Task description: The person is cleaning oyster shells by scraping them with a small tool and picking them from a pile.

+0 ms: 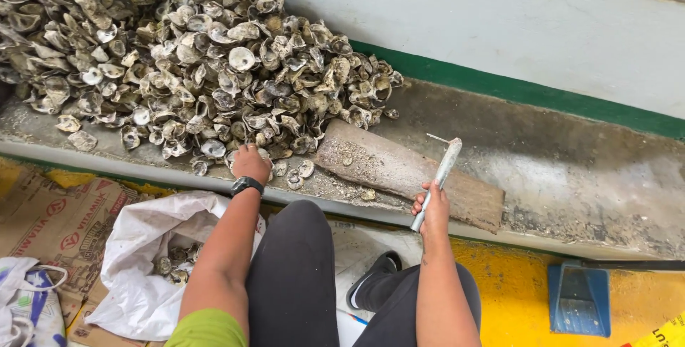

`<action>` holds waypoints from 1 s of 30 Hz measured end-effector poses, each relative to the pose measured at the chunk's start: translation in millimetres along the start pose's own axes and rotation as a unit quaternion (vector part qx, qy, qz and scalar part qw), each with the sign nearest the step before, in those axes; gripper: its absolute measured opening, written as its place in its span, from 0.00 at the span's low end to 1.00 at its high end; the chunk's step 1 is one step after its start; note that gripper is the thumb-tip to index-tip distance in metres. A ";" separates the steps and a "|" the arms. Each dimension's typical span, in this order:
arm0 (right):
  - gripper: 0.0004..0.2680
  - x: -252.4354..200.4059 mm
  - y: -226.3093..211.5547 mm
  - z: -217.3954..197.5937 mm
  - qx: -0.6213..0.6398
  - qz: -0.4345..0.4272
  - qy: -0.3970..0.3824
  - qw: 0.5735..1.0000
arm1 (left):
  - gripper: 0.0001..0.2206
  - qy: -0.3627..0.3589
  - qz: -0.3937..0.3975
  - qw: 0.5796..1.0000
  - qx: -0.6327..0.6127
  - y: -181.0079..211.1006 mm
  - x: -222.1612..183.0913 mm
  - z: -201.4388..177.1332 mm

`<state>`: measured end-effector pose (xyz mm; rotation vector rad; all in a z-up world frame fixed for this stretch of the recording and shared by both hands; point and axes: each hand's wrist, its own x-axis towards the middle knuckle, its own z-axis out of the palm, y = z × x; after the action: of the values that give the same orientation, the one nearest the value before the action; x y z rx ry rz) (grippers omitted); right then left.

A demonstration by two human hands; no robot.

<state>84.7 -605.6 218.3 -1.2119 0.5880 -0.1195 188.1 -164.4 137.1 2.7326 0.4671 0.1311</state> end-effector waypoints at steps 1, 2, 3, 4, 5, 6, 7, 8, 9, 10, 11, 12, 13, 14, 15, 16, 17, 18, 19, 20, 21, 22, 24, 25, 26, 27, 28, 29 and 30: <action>0.13 -1.9 -1.3 1.5 0.002 0.000 0.001 1.000 | 0.27 0.000 0.002 1.000 0.001 -1.8 -1.5 -2.1; 0.13 -4.2 -2.8 3.2 0.000 0.008 0.002 1.000 | 0.25 0.038 -0.014 0.998 -0.055 -3.7 -3.0 -4.6; 0.13 -5.6 -4.9 6.0 -0.002 0.015 0.003 1.000 | 0.23 0.077 -0.030 0.990 -0.111 -5.7 -3.5 -7.6; 0.13 -4.0 -5.3 7.6 -0.001 0.014 0.003 1.000 | 0.23 0.078 -0.029 0.990 -0.110 -8.0 4.3 4.2; 0.13 -3.4 -4.0 9.8 -0.003 0.017 0.000 1.000 | 0.22 0.090 -0.017 0.976 -0.196 -12.8 11.0 15.4; 0.13 -3.0 -2.4 12.4 -0.004 0.019 -0.003 1.000 | 0.21 0.101 -0.005 0.955 -0.280 -18.1 17.8 26.6; 0.13 -4.4 -0.7 15.0 -0.004 0.022 -0.005 1.000 | 0.21 0.102 -0.007 0.955 -0.278 -2.3 17.0 14.3; 0.13 -6.2 1.1 17.9 -0.004 0.023 -0.012 1.000 | 0.20 -0.044 -0.100 0.866 -0.488 13.2 16.4 2.0; 0.13 -5.8 -0.2 20.4 -0.005 0.020 -0.018 1.000 | 0.22 -0.186 -0.180 0.704 -0.661 32.7 18.2 -9.7; 0.13 -8.1 1.0 22.8 -0.005 0.020 -0.020 1.000 | 0.22 -0.184 -0.180 0.704 -0.662 51.2 12.5 -25.4; 0.13 -9.6 1.0 24.5 -0.014 0.022 -0.026 0.999 | 0.23 -0.258 -0.145 0.630 -0.718 71.9 8.1 -40.6; 0.13 -10.8 0.9 26.1 -0.023 0.024 -0.031 0.999 | 0.24 -0.329 -0.108 0.547 -0.762 92.9 3.5 -55.9; 0.13 -11.2 1.2 26.5 -0.022 0.022 -0.030 0.999 | 0.24 -0.330 -0.106 0.547 -0.762 116.8 -4.5 -69.5; 0.13 -11.5 1.5 26.9 -0.009 0.016 -0.052 0.998 | 0.24 -0.359 -0.070 0.532 -0.764 140.7 -12.7 -83.0; 0.13 -12.1 2.2 27.0 0.003 0.011 -0.073 0.997 | 0.24 -0.388 -0.034 0.516 -0.763 164.3 -21.5 -96.4; 0.13 -14.2 -0.2 29.6 0.004 0.009 -0.072 0.997 | 0.24 -0.389 -0.033 0.516 -0.763 186.4 -29.6 -98.8; 0.14 -16.8 -2.4 31.4 0.028 -0.002 -0.093 0.995 | 0.24 -0.393 -0.036 0.537 -0.745 208.5 -38.6 -101.0; 0.14 -19.2 -4.5 33.1 0.051 -0.013 -0.114 0.992 | 0.25 -0.398 -0.040 0.559 -0.727 230.5 -47.8 -102.9; 0.14 -20.3 -6.1 35.1 0.052 -0.014 -0.112 0.992 | 0.25 -0.399 -0.039 0.559 -0.726 242.6 -58.0 -79.9; 0.16 -21.3 -7.6 36.9 0.082 -0.018 -0.126 0.989 | 0.25 -0.350 0.036 0.632 -0.690 254.6 -68.4 -56.7; 0.17 -22.7 -9.2 38.0 0.111 -0.023 -0.138 0.984 | 0.26 -0.295 0.110 0.697 -0.645 266.8 -79.6 -33.3; 0.17 -22.3 -9.1 39.5 0.111 -0.024 -0.136 0.984 | 0.26 -0.297 0.111 0.696 -0.644 267.5 -94.5 -33.0; 0.13 -22.6 -7.8 41.3 0.137 -0.021 -0.122 0.983 | 0.25 -0.212 0.198 0.786 -0.547 268.0 -125.7 -31.8; 0.13 -18.0 -2.9 38.5 0.138 -0.020 -0.119 0.983 | 0.25 -0.214 0.198 0.786 -0.546 266.9 -130.8 -35.7; 0.11 -13.5 2.0 35.8 0.111 -0.020 -0.106 0.988 | 0.25 -0.193 0.218 0.811 -0.507 265.8 -135.8 -39.8; 0.11 -9.3 7.9 34.6 0.086 -0.019 -0.093 0.992 | 0.24 -0.170 0.238 0.835 -0.466 263.2 -140.1 -44.5; 0.11 -12.2 7.5 36.4 0.088 -0.017 -0.092 0.992 | 0.24 -0.172 0.238 0.836 -0.464 259.4 -139.5 -42.2; 0.09 -13.3 5.1 39.3 0.068 -0.015 -0.086 0.994 | 0.24 -0.173 0.240 0.836 -0.463 257.2 -137.0 -40.6; 0.08 -14.7 2.7 42.3 0.049 -0.012 -0.081 0.995 | 0.24 -0.174 0.241 0.836 -0.461 254.8 -134.5 -39.4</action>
<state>92.3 -563.2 230.6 -1.1219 0.4211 -0.0685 132.9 -420.4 263.5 1.7800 -0.3421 -0.0223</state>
